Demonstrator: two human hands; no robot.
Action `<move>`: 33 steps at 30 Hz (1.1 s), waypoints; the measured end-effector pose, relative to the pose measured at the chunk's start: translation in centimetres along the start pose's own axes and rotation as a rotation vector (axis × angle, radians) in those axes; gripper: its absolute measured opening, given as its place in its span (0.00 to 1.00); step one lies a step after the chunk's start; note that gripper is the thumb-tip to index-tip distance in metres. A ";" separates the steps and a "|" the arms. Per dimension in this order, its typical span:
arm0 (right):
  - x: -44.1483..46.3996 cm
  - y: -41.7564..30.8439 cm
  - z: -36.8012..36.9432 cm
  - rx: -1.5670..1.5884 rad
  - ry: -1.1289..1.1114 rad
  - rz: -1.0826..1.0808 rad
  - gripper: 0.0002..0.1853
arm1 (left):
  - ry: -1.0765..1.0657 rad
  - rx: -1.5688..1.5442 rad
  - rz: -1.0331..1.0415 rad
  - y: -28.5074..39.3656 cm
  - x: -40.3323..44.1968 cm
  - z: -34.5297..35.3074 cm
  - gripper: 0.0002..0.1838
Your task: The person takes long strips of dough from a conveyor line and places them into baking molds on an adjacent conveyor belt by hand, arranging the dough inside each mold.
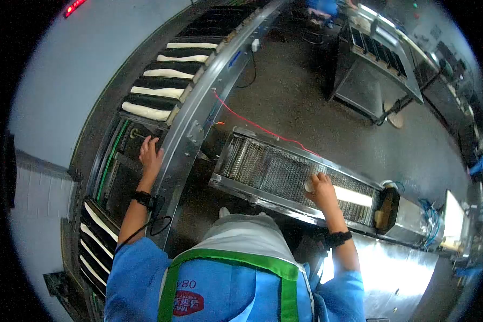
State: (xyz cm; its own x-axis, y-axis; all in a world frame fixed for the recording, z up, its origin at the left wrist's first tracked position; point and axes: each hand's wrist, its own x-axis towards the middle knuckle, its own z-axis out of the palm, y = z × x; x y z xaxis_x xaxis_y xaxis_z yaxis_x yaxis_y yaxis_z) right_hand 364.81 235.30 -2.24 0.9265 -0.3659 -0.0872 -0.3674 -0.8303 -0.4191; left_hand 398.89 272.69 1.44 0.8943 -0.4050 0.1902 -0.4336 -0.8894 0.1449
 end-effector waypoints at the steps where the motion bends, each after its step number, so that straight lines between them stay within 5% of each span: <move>1: 0.5 0.3 -0.3 0.005 -0.013 0.039 0.24 | 0.005 -0.008 -0.009 0.0 0.6 0.2 0.20; 9: 6.2 1.3 -6.1 0.230 0.114 0.308 0.20 | -0.044 -0.131 0.035 -2.4 7.3 4.4 0.19; 16: 20.3 3.7 -14.5 0.300 0.430 0.035 0.21 | 0.030 -0.238 0.101 -4.4 11.2 6.3 0.17; 18: 24.9 -1.8 -19.4 0.413 0.344 0.290 0.24 | 0.044 -0.301 0.123 -4.8 11.9 5.4 0.16; 21: 32.4 -5.2 -23.4 0.534 0.499 -0.001 0.13 | 0.080 -0.330 0.151 -6.1 12.7 4.3 0.14; 27: 46.4 -14.2 -26.9 0.746 0.809 -0.134 0.15 | 0.034 -0.311 -0.005 -8.7 14.6 1.5 0.14; 31: 59.0 -15.0 -21.9 1.117 0.724 -0.213 0.11 | 0.049 -0.309 -0.075 -9.1 16.0 1.7 0.14; 33: 63.9 -13.3 -18.2 1.192 0.362 -0.275 0.17 | 0.047 -0.297 -0.072 -8.5 17.0 1.7 0.14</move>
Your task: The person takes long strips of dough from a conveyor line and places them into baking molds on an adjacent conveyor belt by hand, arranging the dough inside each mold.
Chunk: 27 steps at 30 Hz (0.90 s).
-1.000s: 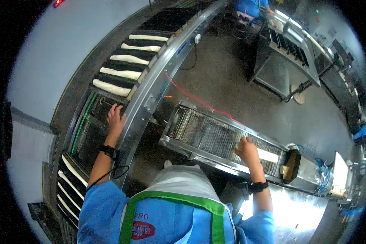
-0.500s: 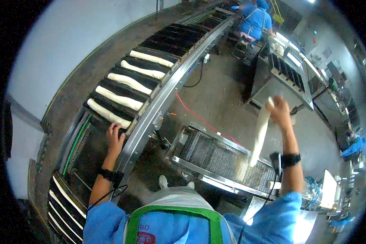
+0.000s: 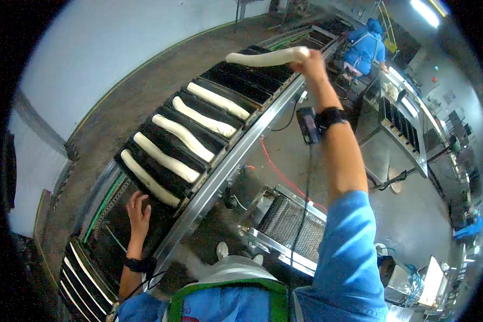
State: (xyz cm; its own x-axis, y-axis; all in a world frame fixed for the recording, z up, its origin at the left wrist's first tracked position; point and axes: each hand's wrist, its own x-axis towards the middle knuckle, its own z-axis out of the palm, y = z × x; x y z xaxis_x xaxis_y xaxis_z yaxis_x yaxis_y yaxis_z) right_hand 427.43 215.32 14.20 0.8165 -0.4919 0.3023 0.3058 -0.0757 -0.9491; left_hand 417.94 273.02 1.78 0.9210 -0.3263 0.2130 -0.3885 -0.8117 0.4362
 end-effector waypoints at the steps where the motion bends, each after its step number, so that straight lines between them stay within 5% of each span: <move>1: -1.6 0.3 2.4 0.008 0.167 0.173 0.20 | 0.008 -0.016 -0.006 0.3 0.5 0.4 0.14; 3: -0.1 9.0 -2.5 -0.205 -0.234 0.314 0.27 | -0.003 -0.008 -0.024 0.8 1.7 0.9 0.15; 5: -1.7 11.6 -5.1 -0.262 -0.386 0.381 0.30 | -0.004 0.003 0.010 1.1 2.9 1.8 0.15; 8: -9.9 10.4 -7.6 -0.337 -0.207 0.522 0.26 | -0.016 0.008 0.080 3.6 5.4 3.6 0.14; 10: -14.0 14.4 -14.4 -0.431 -0.389 0.523 0.22 | -0.030 -0.039 0.150 5.6 7.4 5.3 0.14; 12: -19.4 16.2 -20.3 -0.914 -0.626 0.228 0.21 | -0.091 -0.019 0.241 7.4 9.0 7.1 0.13; 14: -27.7 18.7 -27.5 -1.052 -0.393 0.524 0.23 | -0.105 -0.045 0.256 10.8 10.5 8.9 0.13; 17: -38.6 15.9 -33.1 -1.515 -0.450 0.684 0.28 | -0.141 -0.047 0.360 14.6 12.4 12.0 0.15; 20: -48.6 12.7 -36.9 -1.490 -0.267 0.891 0.24 | -0.221 -0.046 0.380 18.1 13.8 14.4 0.16; 22: -52.8 13.8 -40.2 -1.307 -0.488 1.157 0.20 | -0.228 -0.021 0.416 19.5 14.6 16.1 0.16; 24: -50.3 6.9 -33.8 -1.304 -0.092 0.865 0.18 | -0.259 -0.049 0.413 21.1 15.3 17.5 0.16; 27: -47.8 4.9 -30.9 -1.362 -0.235 0.728 0.20 | -0.275 -0.068 0.442 23.1 15.7 19.3 0.16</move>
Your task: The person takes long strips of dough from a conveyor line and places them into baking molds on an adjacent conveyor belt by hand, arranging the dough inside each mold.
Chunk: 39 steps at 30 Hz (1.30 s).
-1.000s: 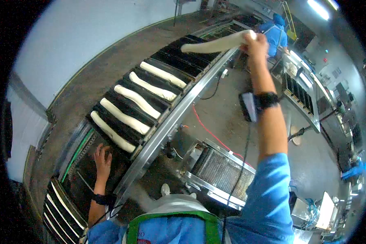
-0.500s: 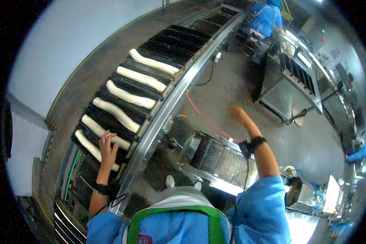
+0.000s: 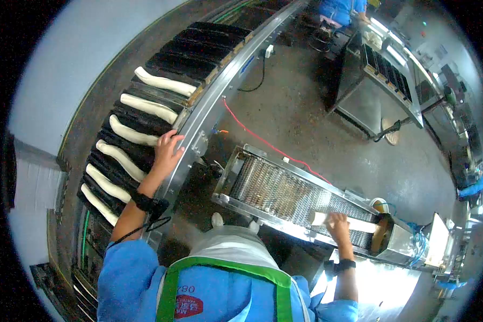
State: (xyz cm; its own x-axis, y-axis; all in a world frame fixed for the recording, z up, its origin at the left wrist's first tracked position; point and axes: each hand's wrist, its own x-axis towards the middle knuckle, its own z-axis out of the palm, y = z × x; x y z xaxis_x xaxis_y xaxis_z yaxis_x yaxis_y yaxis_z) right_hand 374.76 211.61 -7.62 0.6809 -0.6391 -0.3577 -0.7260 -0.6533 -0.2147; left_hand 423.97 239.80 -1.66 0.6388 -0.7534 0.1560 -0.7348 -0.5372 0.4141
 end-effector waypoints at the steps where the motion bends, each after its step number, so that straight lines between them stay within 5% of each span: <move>1: 0.5 -0.4 0.0 -0.045 -0.005 -0.100 0.22 | 0.006 0.011 0.031 0.3 0.5 0.6 0.16; 5: 3.0 -5.5 -2.8 -0.168 -0.134 -0.216 0.28 | -0.013 0.001 0.034 2.2 1.8 0.7 0.16; 9: 6.2 -5.5 -2.0 -0.259 -0.097 -0.272 0.21 | 0.054 0.030 0.000 0.9 1.9 -0.1 0.16; 12: 10.0 -5.7 -5.7 -0.031 0.066 -0.126 0.18 | 0.061 0.090 -0.087 -0.2 1.8 -2.1 0.16; 15: 11.6 -8.3 -16.8 0.333 0.223 0.018 0.24 | 0.079 0.104 -0.104 -1.2 2.3 -3.5 0.16; 17: 13.1 -9.0 -22.2 0.537 0.444 -0.230 0.22 | 0.103 0.108 -0.145 -1.6 2.8 -3.8 0.16; 23: 20.3 -22.2 -31.2 1.188 0.624 -0.464 0.17 | 0.123 0.050 -0.142 -0.7 7.4 -2.1 0.17; 28: 32.1 -36.0 -27.6 1.417 0.422 -0.694 0.15 | 0.150 0.153 -0.240 -0.2 12.1 -0.8 0.18; 31: 38.9 -39.4 -20.3 1.079 -0.211 -0.661 0.23 | 0.214 0.290 -0.237 -2.1 15.7 1.5 0.16; 33: 41.0 -38.1 -16.1 0.796 -0.212 -0.592 0.30 | 0.225 0.437 -0.251 -3.3 18.3 2.2 0.13; 36: 39.9 -33.1 -16.2 0.940 -0.335 -0.633 0.29 | 0.094 0.497 -0.379 -4.0 21.0 2.1 0.12; 39: 40.1 -23.9 -14.9 0.632 -0.173 -0.649 0.28 | -0.050 0.502 -0.499 -5.9 23.2 3.6 0.17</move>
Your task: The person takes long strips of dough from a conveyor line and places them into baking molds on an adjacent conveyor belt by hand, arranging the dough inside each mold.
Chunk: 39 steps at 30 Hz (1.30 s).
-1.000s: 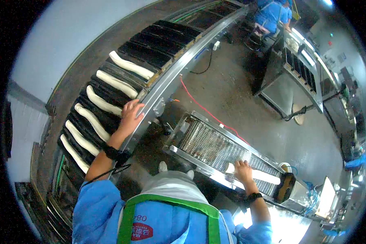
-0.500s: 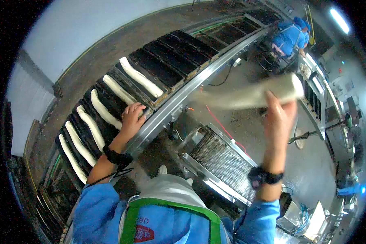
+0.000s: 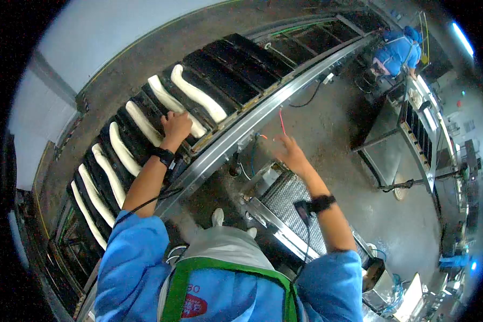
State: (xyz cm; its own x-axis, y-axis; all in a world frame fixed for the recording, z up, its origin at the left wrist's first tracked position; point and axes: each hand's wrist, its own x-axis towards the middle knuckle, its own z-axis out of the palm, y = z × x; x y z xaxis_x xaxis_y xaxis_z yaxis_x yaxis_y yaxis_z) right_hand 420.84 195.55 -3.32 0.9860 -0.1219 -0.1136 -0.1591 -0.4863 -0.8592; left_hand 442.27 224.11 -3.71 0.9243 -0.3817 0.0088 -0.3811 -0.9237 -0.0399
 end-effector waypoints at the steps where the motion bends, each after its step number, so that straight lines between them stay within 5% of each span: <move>1: -2.2 3.5 -1.2 -0.178 -0.013 0.005 0.28 | -0.010 0.020 -0.012 0.2 0.6 0.1 0.17; 3: -8.2 11.4 -3.0 -0.610 0.112 0.011 0.31 | -0.023 -0.022 -0.077 0.4 1.1 0.1 0.16; 8: -25.5 21.6 -8.8 -0.729 0.037 0.536 0.31 | -0.242 -0.196 -0.183 1.4 0.6 -1.5 0.19; 9: -29.3 25.0 -9.1 -0.745 -0.059 0.782 0.31 | -0.243 -0.186 -0.196 1.7 -0.1 -1.6 0.19; 12: -35.1 24.5 -8.9 -0.688 -0.200 1.057 0.33 | -0.124 -0.187 -0.233 3.2 -1.7 -0.1 0.22; 14: -37.1 22.5 -7.6 -0.720 -0.145 1.030 0.37 | 0.136 -0.172 -0.293 4.2 -1.7 3.9 0.26; 15: -37.1 21.7 -7.2 -0.774 -0.118 1.038 0.39 | 0.086 -0.226 -0.309 5.3 -1.8 3.7 0.28; 19: -34.9 18.6 -7.3 -1.000 -0.033 0.916 0.18 | 0.081 -0.229 -0.445 6.4 -2.0 4.0 0.26; 24: -31.6 18.4 -9.6 -0.999 -0.031 0.883 0.19 | 0.251 -0.104 -0.355 6.9 -2.7 4.1 0.25; 27: -31.7 22.9 -12.7 -0.587 0.375 0.688 0.20 | 0.278 -0.091 -0.346 6.8 -2.3 4.5 0.25; 30: -27.3 16.7 -18.9 -0.505 0.493 0.530 0.19 | 0.195 -0.134 -0.365 7.2 -1.5 4.0 0.27; 33: -24.3 9.8 -23.0 -0.009 0.848 0.453 0.29 | 0.098 -0.183 -0.365 7.5 -1.0 4.1 0.30; 37: -16.8 -2.6 -23.7 0.171 0.943 0.137 0.32 | 0.247 -0.179 -0.297 6.9 -0.3 7.4 0.29; 39: -12.2 -6.0 -22.7 0.158 0.811 -0.009 0.24 | 0.224 -0.220 -0.309 7.2 -0.1 7.1 0.29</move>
State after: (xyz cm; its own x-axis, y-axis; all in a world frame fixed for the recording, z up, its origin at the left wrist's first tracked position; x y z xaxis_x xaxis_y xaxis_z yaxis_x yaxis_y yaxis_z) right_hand 408.59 180.32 14.50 0.6360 -0.7344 0.2370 -0.0824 -0.3700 -0.9254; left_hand 439.56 217.75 -11.07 0.9769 -0.0618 0.2044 -0.1060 -0.9714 0.2126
